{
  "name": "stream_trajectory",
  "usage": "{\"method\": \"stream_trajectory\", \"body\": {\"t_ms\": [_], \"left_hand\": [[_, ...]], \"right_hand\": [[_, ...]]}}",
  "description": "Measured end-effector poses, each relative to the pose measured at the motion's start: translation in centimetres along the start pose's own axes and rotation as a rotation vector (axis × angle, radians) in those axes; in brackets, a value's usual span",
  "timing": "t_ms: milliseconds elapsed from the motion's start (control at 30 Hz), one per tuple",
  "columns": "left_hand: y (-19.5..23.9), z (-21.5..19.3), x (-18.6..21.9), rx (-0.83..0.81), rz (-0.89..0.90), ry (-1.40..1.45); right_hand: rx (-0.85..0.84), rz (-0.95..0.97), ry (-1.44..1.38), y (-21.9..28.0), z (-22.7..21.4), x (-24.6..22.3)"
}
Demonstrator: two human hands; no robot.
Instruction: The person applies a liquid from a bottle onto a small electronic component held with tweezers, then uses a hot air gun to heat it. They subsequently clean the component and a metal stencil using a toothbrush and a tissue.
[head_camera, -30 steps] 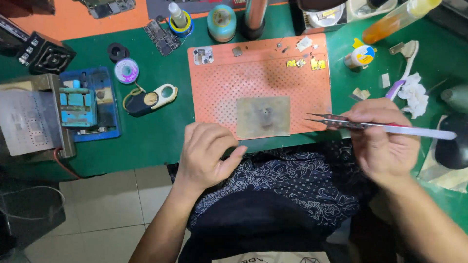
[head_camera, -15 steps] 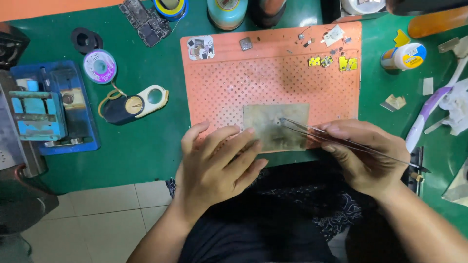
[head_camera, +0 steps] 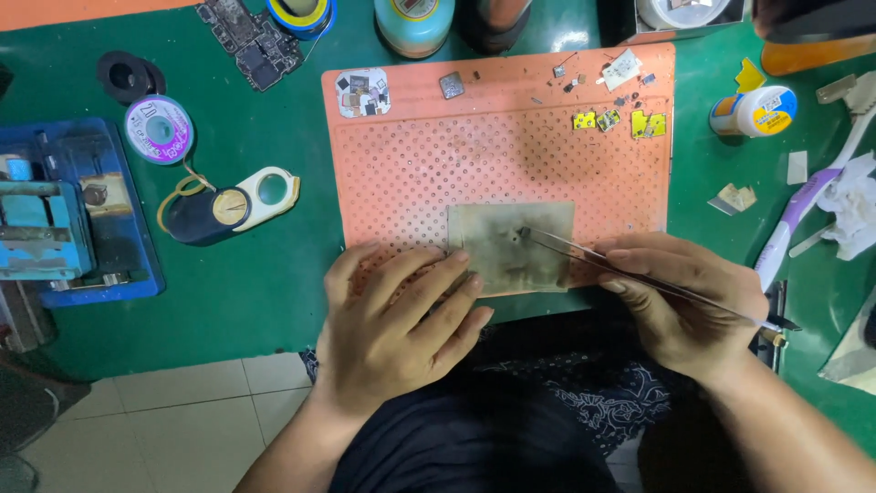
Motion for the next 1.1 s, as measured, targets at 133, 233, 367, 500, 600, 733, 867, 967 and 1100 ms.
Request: {"method": "stream_trajectory", "body": {"t_ms": [133,233,367,500,600,733,867,967,1100], "left_hand": [[0.0,-0.1,0.1,-0.034,-0.01,-0.011],[0.2,-0.2,0.1,-0.021,-0.01,-0.022],[0.2,-0.3,0.1,-0.017,-0.017,-0.033],[0.4,-0.4,0.2,0.018,-0.01,-0.059],[0.8,-0.2,0.3,0.041,-0.008,-0.057],[0.4,-0.6,0.5,0.055,-0.009,-0.065],[0.6,-0.7,1.1,0.13,0.051,-0.1],[1.3,-1.2,1.6,0.356,0.053,-0.079],[0.6,-2.8,3.1,0.387,0.13,0.011]], "right_hand": [[0.003,-0.08,0.024,0.2,0.0,-0.3],[-0.026,-0.063,0.048,0.3,-0.1,-0.4],[-0.03,-0.077,0.033,0.2,0.0,-0.4],[-0.03,-0.128,-0.02,0.4,0.0,-0.1],[-0.012,-0.114,-0.031,0.4,0.0,0.2],[0.029,-0.116,0.089,0.2,0.1,-0.6],[0.068,-0.1,-0.017,0.1,-0.2,-0.4],[0.125,-0.248,-0.206,0.2,-0.8,-1.4],[0.135,-0.329,-0.119,2.1,-0.9,-5.0]]}}
Point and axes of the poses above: each hand's wrist, its own y-axis away from the middle knuckle, its own z-axis out of the palm, x = y × z, the point moved 6 cm from there along -y, towards the middle knuckle, and after that the axes turned 15 degrees about z, right-handed, at the moved point
